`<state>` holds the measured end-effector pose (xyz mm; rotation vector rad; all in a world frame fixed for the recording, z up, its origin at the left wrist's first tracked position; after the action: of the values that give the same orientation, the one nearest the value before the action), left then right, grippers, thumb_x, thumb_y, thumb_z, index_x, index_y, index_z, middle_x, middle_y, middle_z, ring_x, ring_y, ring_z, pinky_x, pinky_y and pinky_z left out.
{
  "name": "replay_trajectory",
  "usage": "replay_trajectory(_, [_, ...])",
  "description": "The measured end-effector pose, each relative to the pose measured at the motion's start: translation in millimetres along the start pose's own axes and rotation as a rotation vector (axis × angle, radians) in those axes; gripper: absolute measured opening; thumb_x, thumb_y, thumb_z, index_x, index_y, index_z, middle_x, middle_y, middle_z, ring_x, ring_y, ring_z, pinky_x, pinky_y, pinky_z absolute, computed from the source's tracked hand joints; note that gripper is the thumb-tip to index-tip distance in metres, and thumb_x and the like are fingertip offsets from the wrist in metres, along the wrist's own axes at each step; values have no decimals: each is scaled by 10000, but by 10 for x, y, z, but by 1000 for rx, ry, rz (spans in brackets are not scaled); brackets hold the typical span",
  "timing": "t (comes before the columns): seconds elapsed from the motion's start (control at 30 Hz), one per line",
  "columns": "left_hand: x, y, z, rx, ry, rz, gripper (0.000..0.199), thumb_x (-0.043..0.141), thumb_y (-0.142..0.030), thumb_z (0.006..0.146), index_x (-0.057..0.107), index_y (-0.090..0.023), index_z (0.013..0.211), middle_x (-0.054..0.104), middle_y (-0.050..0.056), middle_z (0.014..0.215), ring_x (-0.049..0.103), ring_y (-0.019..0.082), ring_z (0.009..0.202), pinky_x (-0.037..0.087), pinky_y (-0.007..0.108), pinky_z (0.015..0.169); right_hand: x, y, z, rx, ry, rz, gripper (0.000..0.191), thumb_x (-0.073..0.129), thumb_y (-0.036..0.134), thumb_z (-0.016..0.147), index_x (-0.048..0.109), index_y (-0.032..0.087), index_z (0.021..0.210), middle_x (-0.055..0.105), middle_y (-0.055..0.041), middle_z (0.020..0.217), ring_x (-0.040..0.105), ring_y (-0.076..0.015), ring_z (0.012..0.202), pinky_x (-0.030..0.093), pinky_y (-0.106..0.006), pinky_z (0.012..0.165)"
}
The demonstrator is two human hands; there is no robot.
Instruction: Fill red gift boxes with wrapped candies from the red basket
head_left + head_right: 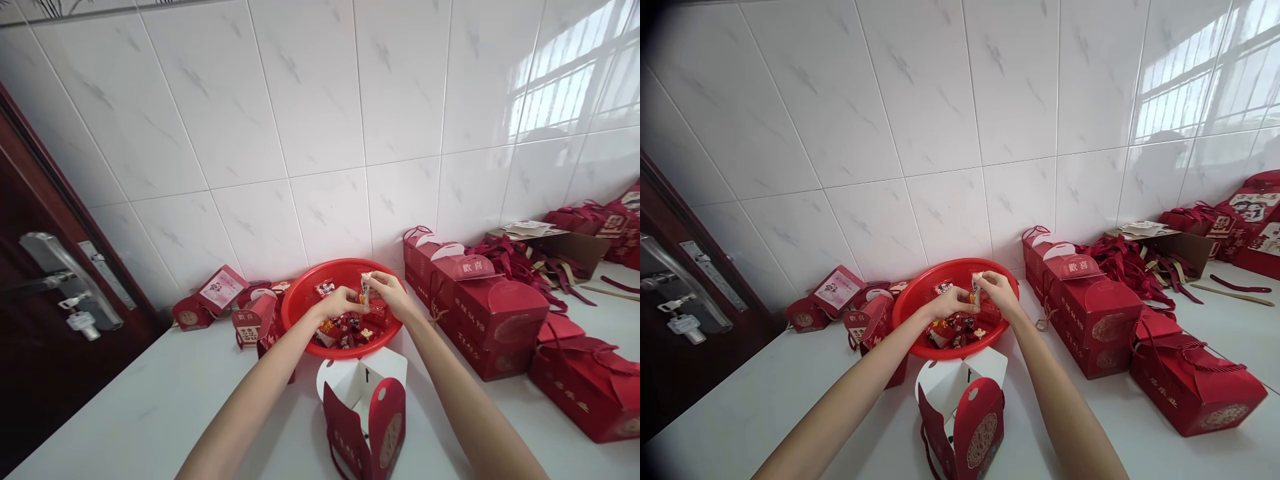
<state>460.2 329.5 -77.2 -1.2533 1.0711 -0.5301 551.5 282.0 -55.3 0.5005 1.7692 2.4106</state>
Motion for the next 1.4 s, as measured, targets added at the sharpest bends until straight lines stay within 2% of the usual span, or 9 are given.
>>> replay_trajectory(0.33, [-80, 16, 13, 56, -33, 32, 422, 889, -486, 538, 753, -141, 740, 720, 32, 729, 626, 171, 704, 488, 309, 723, -14, 3, 27, -16, -19, 7, 529, 816, 658, 567, 634, 181, 704, 613, -16, 750, 579, -150, 691, 517, -285, 633])
replay_trajectory(0.47, [-287, 6, 49, 87, -195, 89, 398, 676, -529, 797, 766, -168, 939, 759, 73, 1019, 668, 201, 948, 496, 311, 868, -161, -18, 55, -45, -132, 25, 550, 779, 702, 589, 583, 204, 714, 587, 5, 724, 558, -139, 690, 506, -272, 662])
replay_trajectory(0.53, [-409, 88, 75, 53, -283, 142, 386, 568, -496, 876, 752, -163, 939, 757, 89, 1024, 674, 206, 953, 503, 321, 863, -203, -34, 57, -50, -157, 22, 545, 773, 699, 610, 562, 207, 707, 565, 17, 695, 536, -123, 654, 482, -252, 631])
replay_trajectory(0.67, [-568, 320, 96, -52, -359, 329, 161, 670, -320, 775, 723, -170, 750, 752, 80, 869, 671, 225, 854, 495, 329, 799, -201, -56, 55, -51, -145, 0, 548, 753, 714, 639, 544, 211, 697, 559, 18, 638, 521, -123, 582, 429, -244, 536])
replay_trajectory(0.73, [-593, 423, 90, -104, -345, 429, 61, 740, -234, 668, 708, -185, 688, 746, 62, 820, 665, 230, 833, 481, 317, 779, -186, -65, 55, -46, -134, -8, 550, 738, 727, 653, 548, 214, 702, 558, 18, 610, 524, -128, 554, 412, -249, 506])
replay_trajectory(0.9, [-492, 580, 78, -211, -191, 605, 257, 866, -235, 446, 701, -218, 643, 715, 8, 701, 658, 230, 768, 459, 282, 718, -193, -84, 53, -22, -137, -18, 554, 753, 728, 637, 563, 211, 704, 559, 25, 601, 495, -107, 503, 380, -241, 467])
replay_trajectory(0.97, [-437, 579, 79, -227, -145, 652, 332, 893, -278, 401, 716, -223, 676, 732, 23, 751, 665, 256, 808, 455, 292, 730, -197, -80, 47, -15, -141, -18, 564, 763, 733, 619, 579, 208, 713, 574, 22, 622, 499, -102, 505, 388, -236, 466])
replay_trajectory(1.1, [-349, 534, 90, -235, -98, 709, 507, 915, -282, 371, 763, -235, 852, 762, 72, 941, 665, 303, 911, 457, 315, 753, -170, -79, 28, 24, -131, 2, 594, 773, 748, 586, 598, 206, 754, 633, -1, 662, 522, -105, 493, 411, -236, 451])
replay_trajectory(1.4, [-181, 464, 43, -239, 38, 762, 238, 883, -339, 495, 758, -241, 671, 675, -5, 642, 595, 191, 658, 410, 267, 626, -107, -51, -2, 71, -105, 34, 625, 798, 739, 556, 558, 202, 767, 705, -39, 701, 586, -115, 484, 417, -212, 422])
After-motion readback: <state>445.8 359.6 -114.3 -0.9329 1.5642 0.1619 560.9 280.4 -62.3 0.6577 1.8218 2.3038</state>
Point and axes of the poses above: each hand's wrist, its own z-axis towards the middle knuckle, its own x-axis out of the palm, y = z × x, the point moved 10 cm from there along z, towards the middle knuckle
